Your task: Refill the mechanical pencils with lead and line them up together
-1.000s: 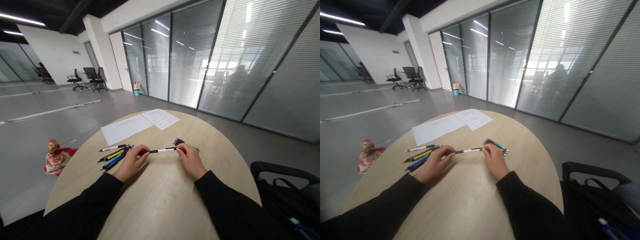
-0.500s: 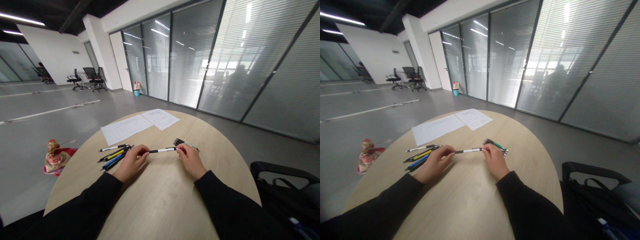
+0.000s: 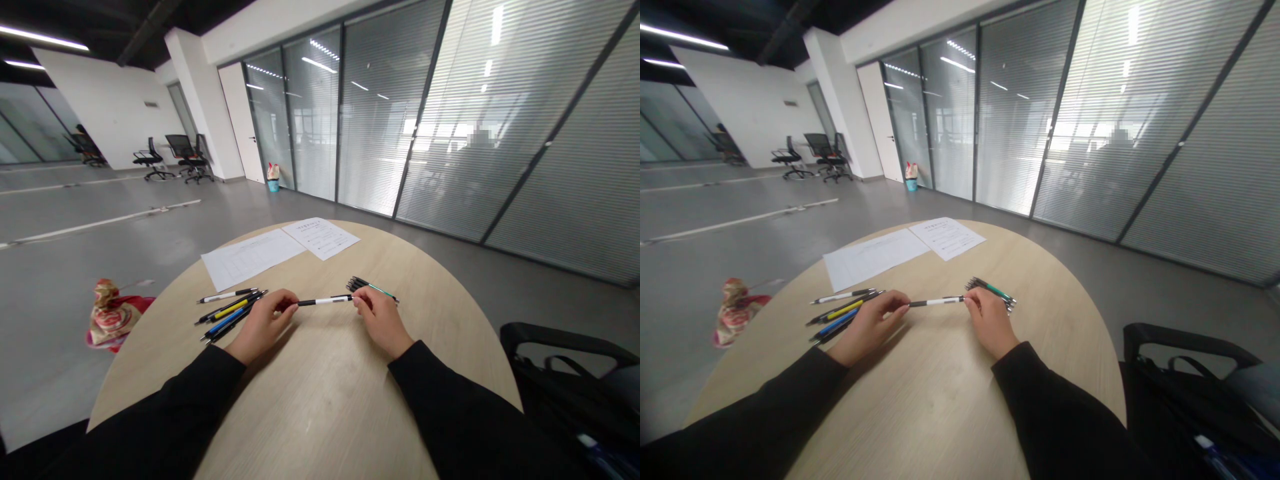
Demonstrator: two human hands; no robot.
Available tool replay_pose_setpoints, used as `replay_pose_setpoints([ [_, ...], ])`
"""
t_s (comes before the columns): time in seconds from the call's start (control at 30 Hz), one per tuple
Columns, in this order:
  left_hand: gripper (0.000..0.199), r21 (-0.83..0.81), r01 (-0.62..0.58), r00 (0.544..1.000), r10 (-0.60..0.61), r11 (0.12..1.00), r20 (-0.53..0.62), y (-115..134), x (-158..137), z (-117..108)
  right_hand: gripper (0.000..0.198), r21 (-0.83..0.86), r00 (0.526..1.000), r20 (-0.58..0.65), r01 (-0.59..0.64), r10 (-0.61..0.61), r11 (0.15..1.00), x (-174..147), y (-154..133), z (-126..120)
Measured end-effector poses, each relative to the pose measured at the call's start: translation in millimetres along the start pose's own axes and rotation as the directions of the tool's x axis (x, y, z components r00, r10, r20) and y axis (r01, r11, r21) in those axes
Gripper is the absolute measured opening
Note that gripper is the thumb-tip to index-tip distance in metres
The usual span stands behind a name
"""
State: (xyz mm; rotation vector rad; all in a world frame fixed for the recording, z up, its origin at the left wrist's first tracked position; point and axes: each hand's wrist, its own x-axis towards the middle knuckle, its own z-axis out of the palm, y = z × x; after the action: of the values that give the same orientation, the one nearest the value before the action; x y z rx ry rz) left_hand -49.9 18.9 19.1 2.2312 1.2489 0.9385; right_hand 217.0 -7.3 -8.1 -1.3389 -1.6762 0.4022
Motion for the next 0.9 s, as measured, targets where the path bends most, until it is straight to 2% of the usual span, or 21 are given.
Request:
replay_pose_setpoints([
  [0.9,0.016,0.000,-0.001,1.000,0.001,1.000,0.009,-1.0,0.7,0.1,0.020,-0.008,0.999,0.020,0.035,-0.034,0.999,0.5,-4.1,-1.7],
])
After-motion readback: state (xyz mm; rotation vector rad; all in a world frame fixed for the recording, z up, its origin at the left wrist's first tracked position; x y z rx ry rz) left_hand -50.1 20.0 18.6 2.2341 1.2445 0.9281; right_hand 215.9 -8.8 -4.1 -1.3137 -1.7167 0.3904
